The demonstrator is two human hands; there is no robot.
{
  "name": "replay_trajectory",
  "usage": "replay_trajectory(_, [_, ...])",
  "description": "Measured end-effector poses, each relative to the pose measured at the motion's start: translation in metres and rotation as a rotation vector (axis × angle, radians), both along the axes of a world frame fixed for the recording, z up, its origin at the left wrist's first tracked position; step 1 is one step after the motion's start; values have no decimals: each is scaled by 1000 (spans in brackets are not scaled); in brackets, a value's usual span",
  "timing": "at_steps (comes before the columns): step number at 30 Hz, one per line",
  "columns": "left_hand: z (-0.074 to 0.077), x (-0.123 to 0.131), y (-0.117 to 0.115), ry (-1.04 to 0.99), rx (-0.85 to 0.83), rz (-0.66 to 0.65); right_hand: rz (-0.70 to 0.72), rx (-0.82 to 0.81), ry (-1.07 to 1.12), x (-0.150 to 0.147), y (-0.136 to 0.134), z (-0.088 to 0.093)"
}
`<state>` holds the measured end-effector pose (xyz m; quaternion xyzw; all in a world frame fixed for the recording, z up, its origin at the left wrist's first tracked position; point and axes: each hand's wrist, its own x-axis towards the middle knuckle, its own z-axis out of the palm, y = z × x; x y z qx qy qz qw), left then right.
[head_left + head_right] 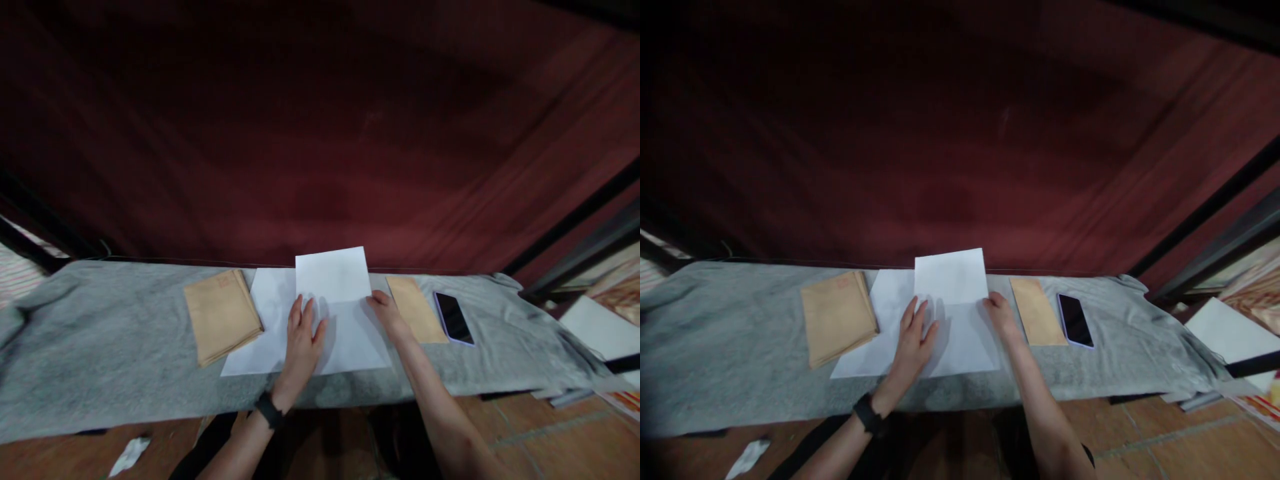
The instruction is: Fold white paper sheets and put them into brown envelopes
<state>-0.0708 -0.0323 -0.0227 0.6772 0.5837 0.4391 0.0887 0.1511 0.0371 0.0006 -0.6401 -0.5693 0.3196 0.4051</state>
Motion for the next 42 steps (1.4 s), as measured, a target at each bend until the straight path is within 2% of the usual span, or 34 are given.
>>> replay_trajectory(3, [-12, -3, 11, 0, -47, 36, -140, -72, 259, 51, -24, -2])
replay_trajectory(5, [-17, -2, 13, 148, -79, -6, -184, -118, 377, 75, -36, -7])
replay_trajectory(7, [-19, 2, 11, 329, -112, -103, -179, -171, 458, 91, -44, -11])
replay_trajectory(9, [-21, 9, 10, 474, -142, -183, -156, -187, 501, 100, -48, -13])
replay_trajectory(11, [-22, 16, 10, 571, -165, -202, -133, -180, 513, 103, -48, -14])
replay_trajectory(16, [-21, 26, 24, 677, -215, -90, -58, -191, 504, 103, -45, -17])
replay_trajectory(25, [-13, 34, 35, 647, -317, 38, -24, -167, 429, 101, -33, -22])
replay_trajectory(31, [-8, 33, 34, 600, -295, 94, -18, -143, 459, 100, -32, -19])
replay_trajectory(39, [-8, 19, 29, 475, -262, 75, -49, -97, 367, 91, -15, -32])
replay_trajectory(42, [-14, 19, 34, 264, -223, 27, -51, -100, 359, 84, -12, -35])
